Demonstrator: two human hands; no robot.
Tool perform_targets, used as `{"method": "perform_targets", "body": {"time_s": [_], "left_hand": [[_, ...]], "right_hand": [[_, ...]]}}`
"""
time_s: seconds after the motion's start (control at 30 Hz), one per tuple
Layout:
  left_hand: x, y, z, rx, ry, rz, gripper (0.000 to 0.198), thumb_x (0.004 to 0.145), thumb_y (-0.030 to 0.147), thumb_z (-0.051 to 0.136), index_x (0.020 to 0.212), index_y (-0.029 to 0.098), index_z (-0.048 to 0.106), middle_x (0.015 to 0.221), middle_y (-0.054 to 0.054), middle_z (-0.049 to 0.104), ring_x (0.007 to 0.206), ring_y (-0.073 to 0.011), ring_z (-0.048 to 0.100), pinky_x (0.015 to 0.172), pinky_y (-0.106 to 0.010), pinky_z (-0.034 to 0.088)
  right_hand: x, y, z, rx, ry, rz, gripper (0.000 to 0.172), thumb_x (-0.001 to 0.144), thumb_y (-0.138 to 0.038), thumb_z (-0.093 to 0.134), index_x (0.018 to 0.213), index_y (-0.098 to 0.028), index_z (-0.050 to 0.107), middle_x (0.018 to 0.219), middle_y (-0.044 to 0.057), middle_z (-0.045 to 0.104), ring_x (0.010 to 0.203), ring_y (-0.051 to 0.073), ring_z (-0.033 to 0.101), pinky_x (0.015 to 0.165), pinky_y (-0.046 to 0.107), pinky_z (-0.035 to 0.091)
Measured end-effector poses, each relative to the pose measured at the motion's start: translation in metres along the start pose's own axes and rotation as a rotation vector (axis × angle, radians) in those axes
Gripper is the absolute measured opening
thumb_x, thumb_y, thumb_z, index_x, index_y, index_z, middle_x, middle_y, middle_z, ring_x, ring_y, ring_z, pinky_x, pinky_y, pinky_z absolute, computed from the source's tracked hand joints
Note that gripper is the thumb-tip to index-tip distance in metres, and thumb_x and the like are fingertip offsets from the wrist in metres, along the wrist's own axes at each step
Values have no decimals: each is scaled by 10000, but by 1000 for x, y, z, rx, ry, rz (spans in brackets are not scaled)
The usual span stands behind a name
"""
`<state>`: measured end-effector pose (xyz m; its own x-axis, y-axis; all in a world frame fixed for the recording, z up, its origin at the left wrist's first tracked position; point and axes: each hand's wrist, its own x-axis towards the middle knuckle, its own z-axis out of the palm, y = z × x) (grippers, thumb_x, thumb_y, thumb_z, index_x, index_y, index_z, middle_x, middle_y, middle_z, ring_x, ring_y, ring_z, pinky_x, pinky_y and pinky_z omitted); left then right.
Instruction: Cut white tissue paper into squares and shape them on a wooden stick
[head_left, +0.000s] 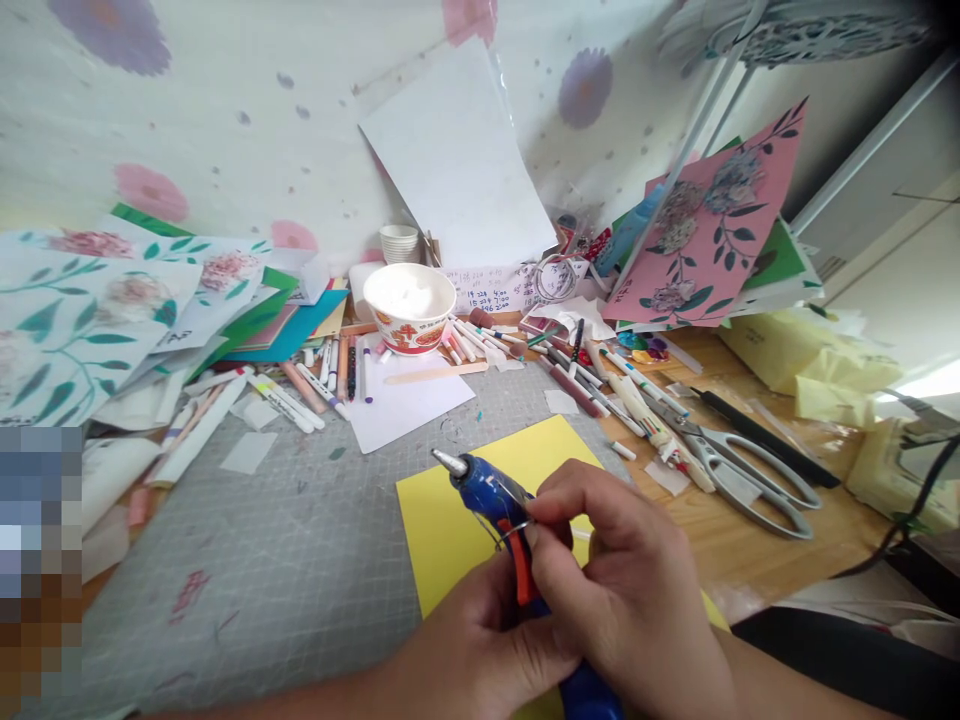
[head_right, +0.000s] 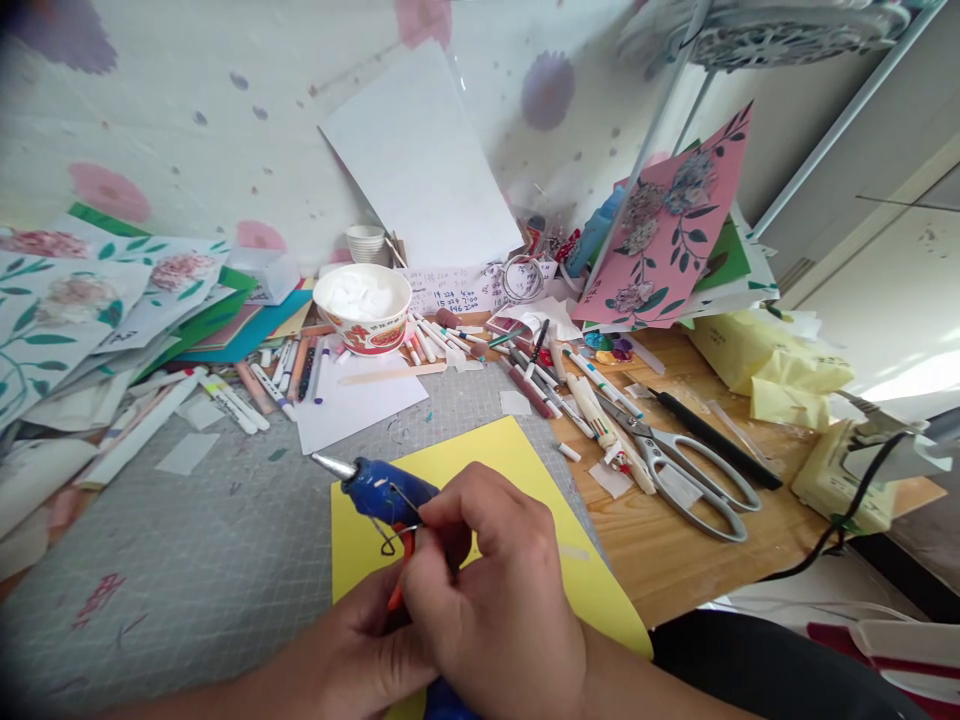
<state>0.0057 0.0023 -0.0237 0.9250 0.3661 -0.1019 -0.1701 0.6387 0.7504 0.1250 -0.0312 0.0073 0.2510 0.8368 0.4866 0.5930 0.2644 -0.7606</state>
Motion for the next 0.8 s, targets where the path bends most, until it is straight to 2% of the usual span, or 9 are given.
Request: {"method": "perform_targets", "body": {"time_s": [0.2,0.33,0.43,0.6,0.7,0.8], "left_hand": [[-1,-8,-6,-3,-12,19,311,825,315,663,1091,161,616,1102,-105,639,1161,-290,514,1007,-433,336],[-2,-8,-7,1,18,1,312,803,344,683,1045,160,613,1081,-93,632,1133,-281,522,991,-428,339],[-2,-7,-9,-17,24,-27,308,795,375,684,1010,167,607,1035,-70,626,1083,-263,538,964,-414,350],[-3,-8,-9,36,79,-12,303,773,393,701,951,173,592,971,-42,580,998,-230,516,908,-376,353],[-4,-6,-7,113,105,3,341,744,449,708,894,167,589,867,-20,527,889,-206,492,850,-359,356],[-4,-1,-6,209,49,-36,401,719,514,699,867,153,607,816,-11,476,826,-194,454,808,-356,361]], "right_hand": [[-2,-2,1,19,26,63,141,668,-60,500,634,-183,561,546,-18,562,478,118,551,451,211,454],[-3,1,0,57,-27,77,180,659,-34,453,632,-187,542,567,-21,540,502,113,528,468,209,439],[-1,4,-4,108,-81,21,191,677,-18,486,707,-193,554,620,-22,543,555,119,536,518,225,458],[4,11,-12,109,-198,-167,278,705,29,542,847,-208,569,726,-9,562,646,131,556,590,253,477],[7,12,-16,100,-267,-215,265,755,29,534,856,-211,583,774,4,565,675,130,564,586,245,479],[9,9,-19,71,-280,-269,250,762,35,530,804,-203,591,779,7,566,674,122,574,566,225,474]]}}
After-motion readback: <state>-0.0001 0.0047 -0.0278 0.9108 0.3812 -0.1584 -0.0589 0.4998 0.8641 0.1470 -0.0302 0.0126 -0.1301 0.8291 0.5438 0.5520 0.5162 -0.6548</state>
